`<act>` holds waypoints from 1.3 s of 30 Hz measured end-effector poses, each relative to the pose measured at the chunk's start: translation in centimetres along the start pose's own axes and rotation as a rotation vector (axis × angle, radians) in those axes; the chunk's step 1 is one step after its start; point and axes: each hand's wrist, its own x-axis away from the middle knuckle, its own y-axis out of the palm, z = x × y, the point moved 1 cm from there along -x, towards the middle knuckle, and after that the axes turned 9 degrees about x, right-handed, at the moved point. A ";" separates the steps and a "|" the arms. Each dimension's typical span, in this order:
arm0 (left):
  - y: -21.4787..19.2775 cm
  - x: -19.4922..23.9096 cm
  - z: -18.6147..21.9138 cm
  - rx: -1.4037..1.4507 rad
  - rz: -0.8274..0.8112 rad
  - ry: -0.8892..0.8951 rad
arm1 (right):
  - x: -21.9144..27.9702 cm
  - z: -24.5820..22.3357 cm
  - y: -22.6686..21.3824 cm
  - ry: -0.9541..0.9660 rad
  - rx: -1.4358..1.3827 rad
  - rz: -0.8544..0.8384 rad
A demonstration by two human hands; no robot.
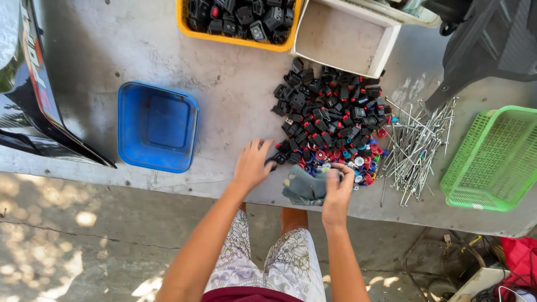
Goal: The person repeatedly picks small black plastic switches from a pile on a table, wipes each one with a cloth, and places it into a yellow basket. The person handles the switches one at a time throughout the clip.
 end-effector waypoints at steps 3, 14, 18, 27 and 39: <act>3.1 3.3 1.2 -0.120 -0.119 -0.249 | 1.1 -0.5 -1.4 -0.100 0.299 0.026; 0.1 6.2 7.0 1.365 0.368 -0.634 | 6.0 -4.0 -6.8 -0.375 0.122 -0.036; -3.3 9.3 15.4 1.567 0.201 -0.450 | 10.4 -8.7 -7.6 -0.476 -0.008 -0.172; -7.9 15.8 33.7 1.093 0.420 -0.067 | 17.5 -18.1 -10.1 -0.863 0.173 0.122; -11.5 17.1 38.4 1.046 0.537 0.051 | 23.1 -24.6 -14.1 -1.022 0.188 0.066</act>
